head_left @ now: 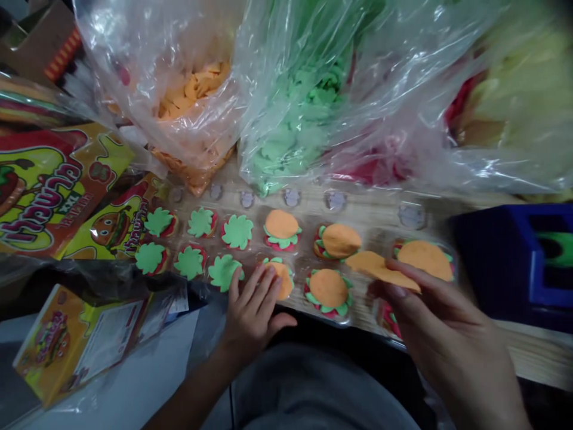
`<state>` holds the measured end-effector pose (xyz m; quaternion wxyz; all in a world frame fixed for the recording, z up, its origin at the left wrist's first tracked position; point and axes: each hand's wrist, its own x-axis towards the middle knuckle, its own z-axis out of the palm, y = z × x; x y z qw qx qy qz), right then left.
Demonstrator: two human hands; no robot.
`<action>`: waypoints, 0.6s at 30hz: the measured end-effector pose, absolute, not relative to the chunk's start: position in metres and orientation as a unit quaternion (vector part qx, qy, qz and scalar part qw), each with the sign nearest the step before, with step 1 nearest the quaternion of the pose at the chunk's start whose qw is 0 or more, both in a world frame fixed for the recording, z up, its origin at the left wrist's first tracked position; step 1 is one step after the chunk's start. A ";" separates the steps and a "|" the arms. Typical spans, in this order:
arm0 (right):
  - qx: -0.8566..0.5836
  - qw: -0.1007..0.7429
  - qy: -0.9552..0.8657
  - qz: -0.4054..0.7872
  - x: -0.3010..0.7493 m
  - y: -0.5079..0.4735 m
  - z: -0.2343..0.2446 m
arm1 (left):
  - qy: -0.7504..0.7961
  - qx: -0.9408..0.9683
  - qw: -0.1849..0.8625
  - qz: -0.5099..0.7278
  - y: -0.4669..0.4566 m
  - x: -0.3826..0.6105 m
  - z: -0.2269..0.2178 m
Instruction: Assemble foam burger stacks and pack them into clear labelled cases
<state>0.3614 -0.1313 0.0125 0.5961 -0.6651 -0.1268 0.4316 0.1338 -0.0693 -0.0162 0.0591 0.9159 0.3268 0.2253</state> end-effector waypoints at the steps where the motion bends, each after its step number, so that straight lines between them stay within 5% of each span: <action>1: -0.648 0.604 -0.115 0.449 0.360 -0.130 0.014 | 0.337 0.908 0.085 0.234 -0.073 0.131 -0.013; 9: -0.534 0.575 -0.237 0.573 0.325 -0.123 0.011 | 0.482 0.518 0.625 0.330 -0.075 0.153 0.032; 12: -0.518 0.545 -0.328 0.572 0.314 -0.116 0.017 | 0.520 0.480 0.617 0.344 -0.051 0.162 0.037; 18: -0.562 0.486 -0.425 0.517 0.322 -0.104 0.016 | 0.585 0.638 0.358 0.350 0.024 0.140 0.026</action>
